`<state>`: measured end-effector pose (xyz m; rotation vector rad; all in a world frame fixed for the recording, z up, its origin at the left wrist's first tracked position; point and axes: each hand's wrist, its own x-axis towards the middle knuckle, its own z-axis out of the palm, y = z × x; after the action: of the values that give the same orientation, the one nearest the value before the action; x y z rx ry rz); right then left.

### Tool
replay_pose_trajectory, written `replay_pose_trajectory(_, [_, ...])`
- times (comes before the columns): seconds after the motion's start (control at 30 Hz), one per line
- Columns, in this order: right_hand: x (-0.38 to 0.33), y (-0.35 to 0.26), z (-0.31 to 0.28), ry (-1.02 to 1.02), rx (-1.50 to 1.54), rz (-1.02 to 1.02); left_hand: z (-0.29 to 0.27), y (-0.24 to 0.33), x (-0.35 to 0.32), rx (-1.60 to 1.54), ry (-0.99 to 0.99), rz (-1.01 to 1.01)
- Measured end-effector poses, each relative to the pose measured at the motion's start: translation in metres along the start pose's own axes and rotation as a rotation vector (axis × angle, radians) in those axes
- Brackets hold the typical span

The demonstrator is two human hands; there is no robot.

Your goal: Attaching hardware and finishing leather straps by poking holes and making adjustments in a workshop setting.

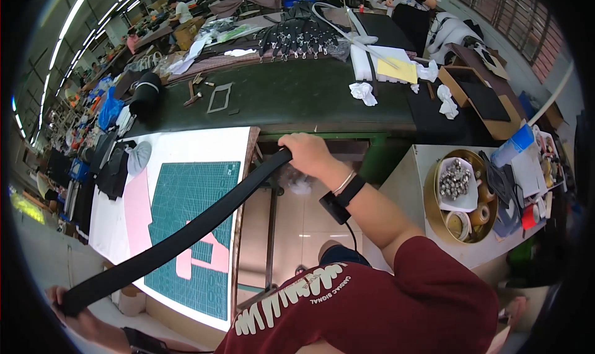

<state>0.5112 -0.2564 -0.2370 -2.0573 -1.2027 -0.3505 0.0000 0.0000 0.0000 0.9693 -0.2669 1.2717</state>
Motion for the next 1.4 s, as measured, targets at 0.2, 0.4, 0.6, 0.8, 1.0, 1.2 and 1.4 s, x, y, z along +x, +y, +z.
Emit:
replay_pose_trajectory(0.2, [0.102, 0.118, -0.011, -0.363, -0.318, 0.264, 0.031, -0.277, 0.091, -0.141, -0.014, -0.213])
replay_pose_trajectory(0.4, [0.172, 0.311, 0.003, -0.607, -0.476, 0.407, 0.053, -0.529, 0.162, 0.054, 0.073, -0.314])
replay_pose_trajectory(0.6, [0.237, 0.445, 0.016, -1.036, -0.349, 0.371, 0.092, -0.733, 0.224, 0.201, 0.192, -0.452])
replay_pose_trajectory(0.8, [0.354, 0.55, -0.022, -0.589, -0.608, 0.492, 0.069, -0.877, 0.217, 0.093, 0.414, -0.75])
replay_pose_trajectory(1.0, [0.406, 0.65, 0.028, -0.202, -0.463, 0.506, 0.045, -0.948, 0.215, 0.205, 0.489, -0.893])
replay_pose_trajectory(1.2, [0.441, 0.711, 0.095, -0.009, -0.381, 0.444, 0.008, -0.952, 0.224, 0.355, 0.501, -0.918])
replay_pose_trajectory(1.4, [0.445, 0.689, 0.135, -0.237, -0.768, 0.281, -0.032, -0.965, 0.224, 0.477, 0.561, -0.923])
